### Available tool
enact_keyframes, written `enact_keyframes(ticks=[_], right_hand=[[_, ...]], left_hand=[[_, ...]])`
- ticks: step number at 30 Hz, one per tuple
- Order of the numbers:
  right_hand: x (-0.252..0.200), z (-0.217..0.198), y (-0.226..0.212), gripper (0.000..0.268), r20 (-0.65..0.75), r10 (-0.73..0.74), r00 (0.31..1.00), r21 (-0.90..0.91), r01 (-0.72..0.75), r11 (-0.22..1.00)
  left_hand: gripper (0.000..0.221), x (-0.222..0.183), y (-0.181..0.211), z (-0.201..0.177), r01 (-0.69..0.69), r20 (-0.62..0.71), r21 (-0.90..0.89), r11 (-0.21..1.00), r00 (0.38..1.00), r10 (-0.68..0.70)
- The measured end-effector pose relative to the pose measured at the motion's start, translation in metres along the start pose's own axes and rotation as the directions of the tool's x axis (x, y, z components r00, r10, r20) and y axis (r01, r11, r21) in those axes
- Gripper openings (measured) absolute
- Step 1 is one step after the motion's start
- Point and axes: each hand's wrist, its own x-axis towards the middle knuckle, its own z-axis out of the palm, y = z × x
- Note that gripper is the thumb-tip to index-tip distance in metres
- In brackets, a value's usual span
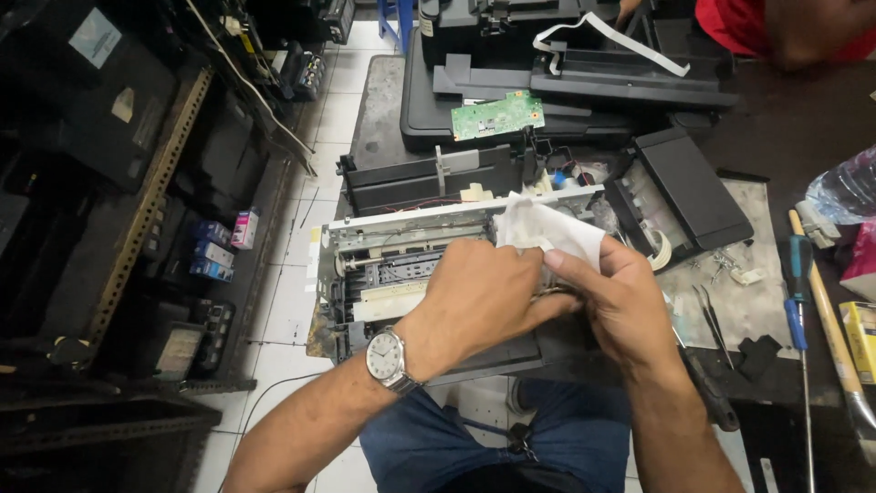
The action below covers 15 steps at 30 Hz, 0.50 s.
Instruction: Cleaning internal printer components and reassembling ribbon cables during a repair.
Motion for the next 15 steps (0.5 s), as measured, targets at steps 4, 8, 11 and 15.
enact_keyframes(ticks=[4, 8, 11, 15], right_hand=[[0.002, 0.003, 0.001, 0.032, -0.072, 0.003, 0.997, 0.028, -0.001, 1.0], [-0.001, 0.006, -0.011, 0.033, -0.105, -0.015, 0.994, 0.083, 0.024, 0.996], [-0.002, 0.006, -0.012, 0.031, -0.11, -0.055, 0.992, 0.126, 0.068, 0.99], [-0.002, 0.005, -0.007, 0.033, -0.075, -0.106, 0.992, 0.083, 0.112, 0.99]], left_hand=[[0.066, -0.008, -0.003, -0.021, 0.04, 0.029, -0.167, 0.985, 0.999, -0.036], [0.061, -0.011, -0.023, -0.035, 0.163, 0.051, -0.451, 0.877, 0.986, -0.157], [0.048, -0.009, -0.032, -0.028, 0.283, 0.133, -0.783, 0.554, 0.946, -0.296], [0.068, -0.001, -0.036, -0.022, 0.183, 0.076, -0.916, 0.358, 0.954, -0.291]])
